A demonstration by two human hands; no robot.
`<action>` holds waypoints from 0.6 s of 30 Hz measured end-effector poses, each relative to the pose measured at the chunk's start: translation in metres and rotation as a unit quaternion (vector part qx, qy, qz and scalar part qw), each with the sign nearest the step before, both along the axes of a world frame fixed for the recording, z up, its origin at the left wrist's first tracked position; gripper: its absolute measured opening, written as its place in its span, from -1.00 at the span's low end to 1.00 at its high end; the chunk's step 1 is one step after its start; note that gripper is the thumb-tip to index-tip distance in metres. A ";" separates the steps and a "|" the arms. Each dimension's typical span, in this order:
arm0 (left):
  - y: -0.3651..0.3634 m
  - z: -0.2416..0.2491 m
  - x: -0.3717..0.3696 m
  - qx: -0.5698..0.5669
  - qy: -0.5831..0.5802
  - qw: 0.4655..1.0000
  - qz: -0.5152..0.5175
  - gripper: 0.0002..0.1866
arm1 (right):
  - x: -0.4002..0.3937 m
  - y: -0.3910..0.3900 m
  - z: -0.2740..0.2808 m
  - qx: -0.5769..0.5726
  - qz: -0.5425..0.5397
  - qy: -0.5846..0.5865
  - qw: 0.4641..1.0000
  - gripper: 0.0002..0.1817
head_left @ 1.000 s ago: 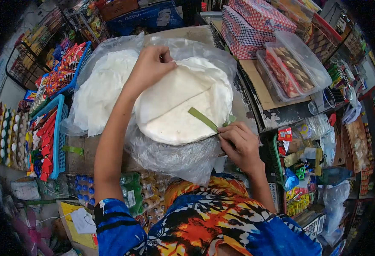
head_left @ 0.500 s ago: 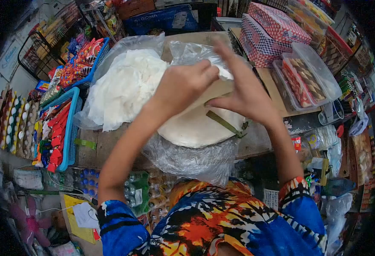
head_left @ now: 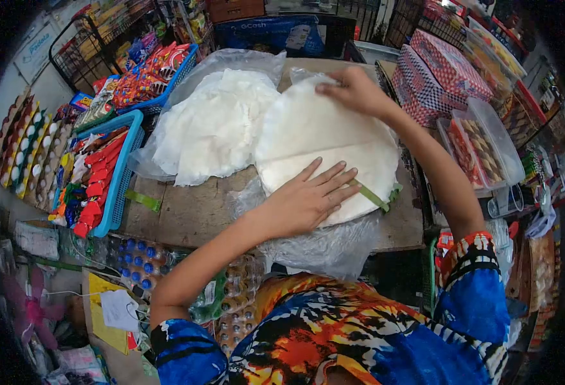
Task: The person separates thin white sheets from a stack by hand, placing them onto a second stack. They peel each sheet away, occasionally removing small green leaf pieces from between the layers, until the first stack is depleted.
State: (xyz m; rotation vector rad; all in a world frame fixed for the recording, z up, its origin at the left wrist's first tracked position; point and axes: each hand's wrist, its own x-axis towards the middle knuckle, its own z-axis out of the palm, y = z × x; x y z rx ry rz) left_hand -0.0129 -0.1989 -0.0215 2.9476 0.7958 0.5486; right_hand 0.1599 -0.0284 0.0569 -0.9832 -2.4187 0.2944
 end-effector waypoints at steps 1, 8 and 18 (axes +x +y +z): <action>0.000 0.000 0.000 0.006 -0.005 1.000 0.008 -0.43 | 0.002 0.010 0.000 -0.013 -0.039 0.048 0.998 -0.61; -0.003 0.003 -0.001 -0.032 0.011 0.999 0.020 -0.38 | 0.013 0.064 0.016 0.081 -0.207 0.120 0.968 -0.52; -0.003 -0.002 -0.004 -0.041 -0.034 0.998 -0.031 -0.45 | 0.085 0.158 0.184 0.492 -0.228 0.121 0.831 -0.62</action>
